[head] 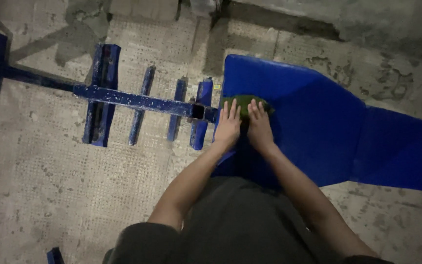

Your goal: Wiping down a gym weight bench and machine frame with a cloth.

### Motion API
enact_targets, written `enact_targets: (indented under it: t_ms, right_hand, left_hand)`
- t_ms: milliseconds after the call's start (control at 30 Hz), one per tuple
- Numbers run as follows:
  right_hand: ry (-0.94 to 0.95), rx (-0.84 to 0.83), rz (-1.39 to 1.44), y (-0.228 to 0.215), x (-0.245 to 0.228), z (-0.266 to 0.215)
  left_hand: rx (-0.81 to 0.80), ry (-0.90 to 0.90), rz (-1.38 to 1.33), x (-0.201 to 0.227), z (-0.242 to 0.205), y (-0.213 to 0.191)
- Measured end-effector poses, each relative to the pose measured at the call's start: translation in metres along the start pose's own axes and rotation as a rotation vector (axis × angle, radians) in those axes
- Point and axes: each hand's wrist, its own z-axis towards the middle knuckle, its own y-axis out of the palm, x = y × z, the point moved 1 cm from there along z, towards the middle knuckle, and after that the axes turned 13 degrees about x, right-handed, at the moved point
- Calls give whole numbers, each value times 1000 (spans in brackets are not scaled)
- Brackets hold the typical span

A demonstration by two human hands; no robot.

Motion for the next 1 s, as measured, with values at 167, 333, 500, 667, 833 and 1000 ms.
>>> enact_targets:
  t_ms: [167,333,500,667,833,1000]
  right_hand:
    - [-17,-54,-67,-8,-10,18]
    - [-20,-15,-84,1,3,63]
    - [-7,35,-32,19,18,57]
    - [-21,58,-5,9,4,10]
    - [25,78,19,-7,-9,39]
    - [19,92,49,-12,8,57]
  left_hand:
    - [19,-49,28,-6,19,13]
    - [66,-109,-23,-19,72,22]
    - [63,-65,15,-26,69,35]
    - [48,30,90,-7,21,7]
    - [14,-12,-3,-14,55,-4]
    - [32,-22,-51,-29,67,37]
